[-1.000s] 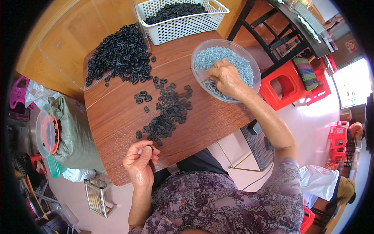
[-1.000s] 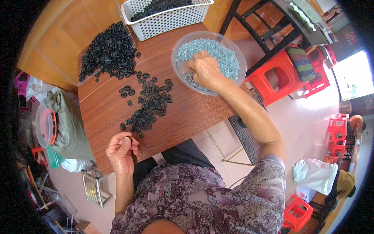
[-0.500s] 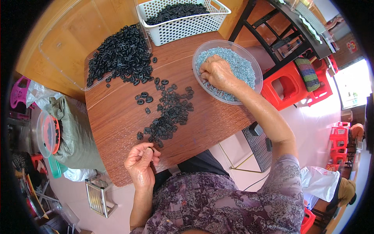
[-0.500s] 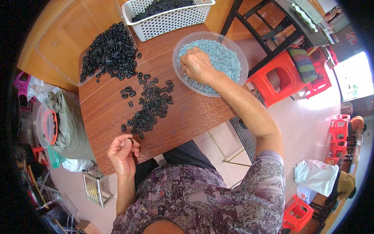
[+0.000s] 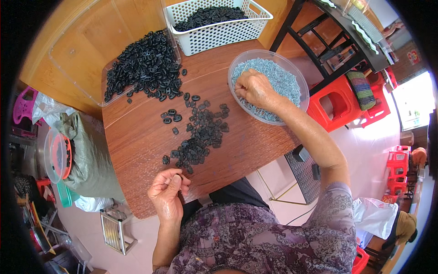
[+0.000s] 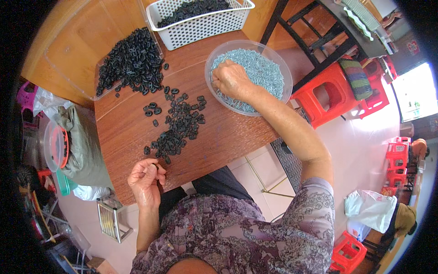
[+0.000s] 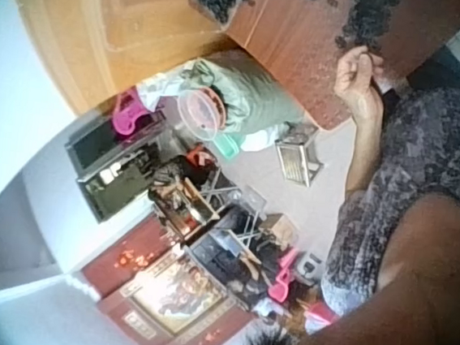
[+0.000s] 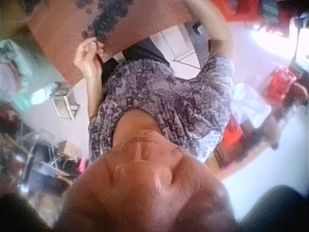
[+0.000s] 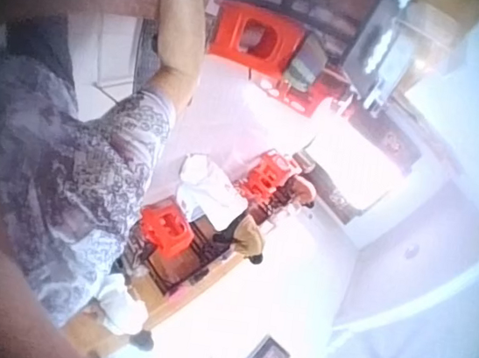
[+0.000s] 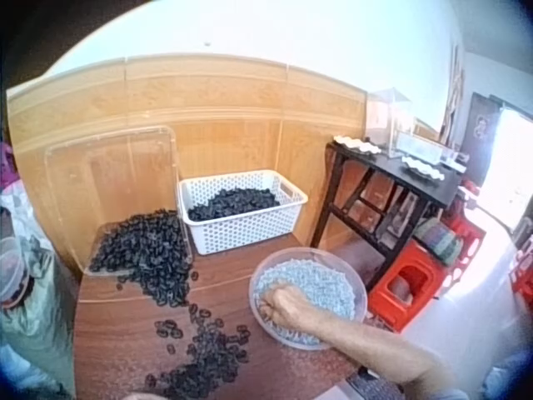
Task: The person sorts black plastic rings and small silver components into separate piles on a wooden table by hand.
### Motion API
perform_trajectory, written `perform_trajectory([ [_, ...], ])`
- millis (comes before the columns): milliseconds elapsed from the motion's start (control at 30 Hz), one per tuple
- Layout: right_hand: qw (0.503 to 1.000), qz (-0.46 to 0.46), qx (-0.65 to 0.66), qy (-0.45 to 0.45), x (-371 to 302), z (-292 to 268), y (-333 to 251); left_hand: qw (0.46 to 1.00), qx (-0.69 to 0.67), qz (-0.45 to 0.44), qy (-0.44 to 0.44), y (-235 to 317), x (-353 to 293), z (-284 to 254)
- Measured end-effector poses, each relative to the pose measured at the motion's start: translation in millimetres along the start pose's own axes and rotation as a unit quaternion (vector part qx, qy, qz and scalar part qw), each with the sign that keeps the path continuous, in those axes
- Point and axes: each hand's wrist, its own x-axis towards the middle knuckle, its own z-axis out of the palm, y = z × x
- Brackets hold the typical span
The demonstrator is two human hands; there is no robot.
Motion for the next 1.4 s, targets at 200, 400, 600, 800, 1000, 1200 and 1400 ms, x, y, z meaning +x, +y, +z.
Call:
perform_trajectory([
  [200, 0.999, -0.028, 0.01, 0.02, 2, 3, 1, 1.0, 0.004, 0.002, 0.0, -1, -2, 2],
  [400, 0.996, 0.026, 0.073, 0.048, -5, -6, -3, 1.0, 0.013, -0.001, 0.001, 5, -6, 7],
  [600, 0.964, -0.122, 0.213, 0.102, -40, -19, -97, 1.0, 0.028, 0.002, 0.008, 4, -1, 22],
  [800, 0.95, -0.167, 0.257, 0.068, -58, -8, -157, 0.996, 0.063, 0.051, -0.047, 1, -2, 39],
  [1000, 0.945, -0.172, 0.275, 0.038, -62, -1, -169, 0.999, 0.043, 0.018, -0.018, -1, -6, 31],
  [1200, 0.945, -0.146, 0.291, 0.028, -67, -1, -176, 1.0, 0.016, 0.004, -0.011, -1, -10, 29],
  [1400, 0.947, -0.121, 0.294, 0.051, -69, -2, -184, 1.0, -0.007, 0.029, -0.002, -3, -11, 28],
])
